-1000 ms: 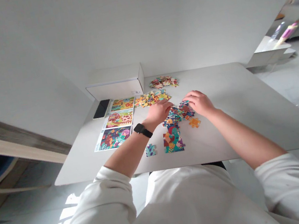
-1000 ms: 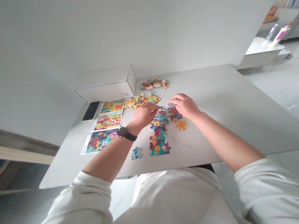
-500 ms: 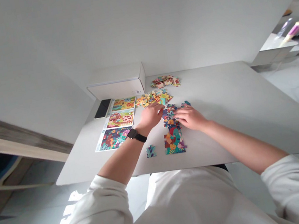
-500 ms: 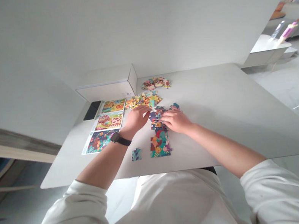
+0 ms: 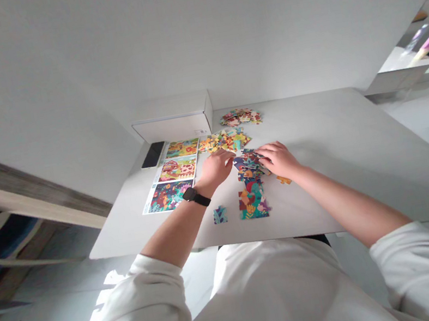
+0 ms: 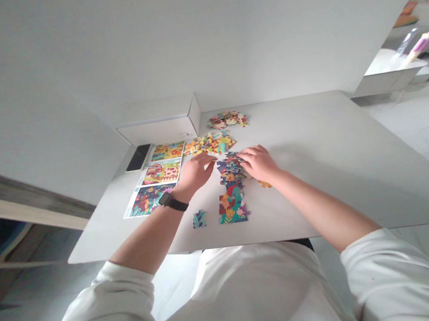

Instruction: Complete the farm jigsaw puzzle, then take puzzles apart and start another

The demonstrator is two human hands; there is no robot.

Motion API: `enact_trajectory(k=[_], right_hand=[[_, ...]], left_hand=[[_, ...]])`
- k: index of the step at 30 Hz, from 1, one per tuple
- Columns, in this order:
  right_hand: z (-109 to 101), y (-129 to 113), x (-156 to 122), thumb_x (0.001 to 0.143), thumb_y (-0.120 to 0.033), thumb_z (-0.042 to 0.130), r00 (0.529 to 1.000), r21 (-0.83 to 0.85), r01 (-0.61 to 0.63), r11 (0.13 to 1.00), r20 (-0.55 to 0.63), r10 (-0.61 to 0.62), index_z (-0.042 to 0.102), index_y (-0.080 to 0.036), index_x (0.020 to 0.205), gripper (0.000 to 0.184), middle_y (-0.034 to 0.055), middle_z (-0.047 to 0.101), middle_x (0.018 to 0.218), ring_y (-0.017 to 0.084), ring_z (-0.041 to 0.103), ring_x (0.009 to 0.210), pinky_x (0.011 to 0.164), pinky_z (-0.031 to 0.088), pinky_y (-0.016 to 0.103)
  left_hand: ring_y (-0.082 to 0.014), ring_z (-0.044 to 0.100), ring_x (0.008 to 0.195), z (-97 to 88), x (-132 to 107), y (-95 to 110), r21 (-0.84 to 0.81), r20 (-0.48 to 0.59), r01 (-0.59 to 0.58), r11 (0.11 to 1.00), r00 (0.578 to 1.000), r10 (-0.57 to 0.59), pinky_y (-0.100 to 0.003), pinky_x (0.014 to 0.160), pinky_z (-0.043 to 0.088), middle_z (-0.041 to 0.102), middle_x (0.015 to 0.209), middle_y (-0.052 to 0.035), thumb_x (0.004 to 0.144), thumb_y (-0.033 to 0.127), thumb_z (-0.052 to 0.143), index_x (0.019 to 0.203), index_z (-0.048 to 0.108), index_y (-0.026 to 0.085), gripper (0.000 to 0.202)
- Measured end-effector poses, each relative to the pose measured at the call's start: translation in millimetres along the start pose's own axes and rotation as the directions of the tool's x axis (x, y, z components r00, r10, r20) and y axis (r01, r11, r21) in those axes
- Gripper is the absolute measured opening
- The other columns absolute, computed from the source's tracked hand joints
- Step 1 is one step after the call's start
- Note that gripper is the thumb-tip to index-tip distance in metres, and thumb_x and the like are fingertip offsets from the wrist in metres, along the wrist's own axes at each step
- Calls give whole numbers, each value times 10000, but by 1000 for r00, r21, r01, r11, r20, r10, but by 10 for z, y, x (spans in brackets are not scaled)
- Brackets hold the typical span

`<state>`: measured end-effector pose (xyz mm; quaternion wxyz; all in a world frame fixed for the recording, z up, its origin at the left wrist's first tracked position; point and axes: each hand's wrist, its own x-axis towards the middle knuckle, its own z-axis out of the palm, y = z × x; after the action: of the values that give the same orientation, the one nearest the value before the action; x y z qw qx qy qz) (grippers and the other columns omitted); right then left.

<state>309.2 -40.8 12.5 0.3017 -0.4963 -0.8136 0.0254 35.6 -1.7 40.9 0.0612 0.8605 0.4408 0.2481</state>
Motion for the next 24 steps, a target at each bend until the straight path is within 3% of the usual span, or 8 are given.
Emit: enact_trajectory(k=[4,7,10,13,16,20,24], right_hand=[[-65,-34,29,971,-371,756,1000,-44,17,999,-14,-17,740,-207,1402,461,153,750,1345,350,657,1258,1166,487,526],[-90,-120,65,1000,-314,704,999,-2,15,1000,-41,-15,797,-220,1266,297,125,785,1197,309,701,1138,1084,531,446],[-114,-131,95,1010,-233,649,997,116,-52,992,-49,58,831,-208,1074,194,99,797,1031,254,728,934,908,568,361],[-146,-92,74,1000,-248,665,996,212,-65,975,-44,77,831,-209,1034,175,80,797,975,228,717,852,819,560,328],[-174,-88,5,998,-265,665,998,232,-25,972,-52,38,833,-216,1053,183,81,801,986,228,716,864,834,561,333],[-179,-144,-89,1004,-281,656,989,198,-63,978,-117,88,829,-210,1045,191,93,805,1000,233,723,856,843,571,343],[-167,-170,-141,1002,-275,648,975,121,-117,986,-177,137,823,-208,1046,193,104,805,1000,261,734,926,870,571,363]], left_hand=[[-244,744,1114,93,72,133,4,37,-45,999,998,44,-342,950,589,808,1193,-78,1045,233,582,1187,823,250,280],[-247,752,1061,162,159,239,-17,85,-121,993,989,121,-340,913,580,813,1171,-90,1039,215,594,1237,815,249,299],[-253,758,1010,181,221,291,-47,111,-149,988,982,153,-340,886,568,829,1099,-92,1046,231,593,1203,827,241,282],[-249,762,1004,161,236,288,-105,107,-145,984,982,157,-325,880,558,837,1103,-84,1044,270,611,1173,839,254,263],[-229,760,968,144,227,276,-201,113,-142,969,979,167,-290,857,547,843,1050,-76,1052,360,619,1123,849,245,266],[-200,733,845,155,208,313,-284,108,-83,955,987,118,-252,752,506,835,950,-71,1049,476,625,1061,852,218,344],[-179,679,741,185,183,407,-307,118,-11,952,992,49,-249,677,442,803,842,-57,1044,483,628,1006,849,199,361]])
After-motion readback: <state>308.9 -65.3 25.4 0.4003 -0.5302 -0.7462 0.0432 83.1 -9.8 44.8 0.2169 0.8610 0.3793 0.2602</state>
